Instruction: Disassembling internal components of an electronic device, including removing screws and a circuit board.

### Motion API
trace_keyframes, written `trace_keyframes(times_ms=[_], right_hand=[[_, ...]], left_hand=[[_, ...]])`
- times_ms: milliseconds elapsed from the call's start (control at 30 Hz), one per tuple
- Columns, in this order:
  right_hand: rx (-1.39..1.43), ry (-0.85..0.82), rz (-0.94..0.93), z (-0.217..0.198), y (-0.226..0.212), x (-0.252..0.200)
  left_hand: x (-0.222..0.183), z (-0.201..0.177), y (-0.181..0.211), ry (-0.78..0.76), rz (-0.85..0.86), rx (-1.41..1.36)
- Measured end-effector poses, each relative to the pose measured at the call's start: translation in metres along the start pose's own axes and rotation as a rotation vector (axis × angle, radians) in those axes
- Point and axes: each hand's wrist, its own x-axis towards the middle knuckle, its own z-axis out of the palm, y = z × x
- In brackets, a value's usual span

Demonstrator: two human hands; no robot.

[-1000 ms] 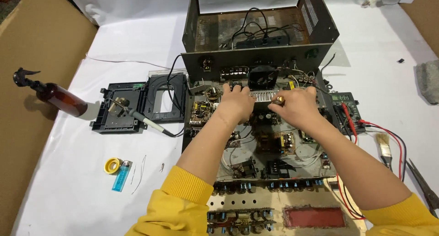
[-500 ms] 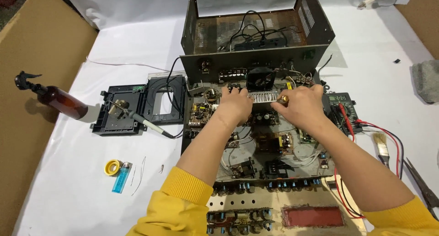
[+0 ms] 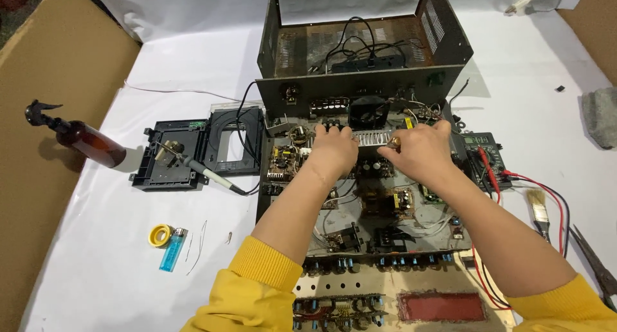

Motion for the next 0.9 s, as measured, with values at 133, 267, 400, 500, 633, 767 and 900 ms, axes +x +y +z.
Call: trace_keyframes(times_ms=[133, 267, 400, 500, 633, 767, 900], right_hand=[[-0.013, 0.033, 0.017, -0.008, -0.002, -0.005], [-0.020, 0.007, 0.016, -0.006, -0.001, -0.002], [0.047, -0.089, 0.014, 0.000, 0.001, 0.002], [0.082, -0.128, -0.005, -0.004, 0.002, 0.001], [0.148, -0.073, 0.040, -0.020, 0.010, -0.012], [0.172, -0.055, 0.133, -0.032, 0.020, -0.025], [0.190, -0.071, 0.154, -0.028, 0.022, -0.028]], left_hand=[[0.005, 0.008, 0.000, 0.009, 0.000, 0.003], [0.003, 0.004, 0.001, 0.003, 0.004, -0.003], [0.002, 0.005, 0.002, 0.028, -0.003, 0.003], [0.001, 0.000, 0.004, 0.007, -0.003, 0.030], [-0.001, 0.005, 0.003, 0.085, 0.015, 0.062], [-0.005, -0.002, 0.008, 0.210, 0.040, 0.067], [-0.009, -0.012, 0.032, 0.320, 0.056, 0.070]])
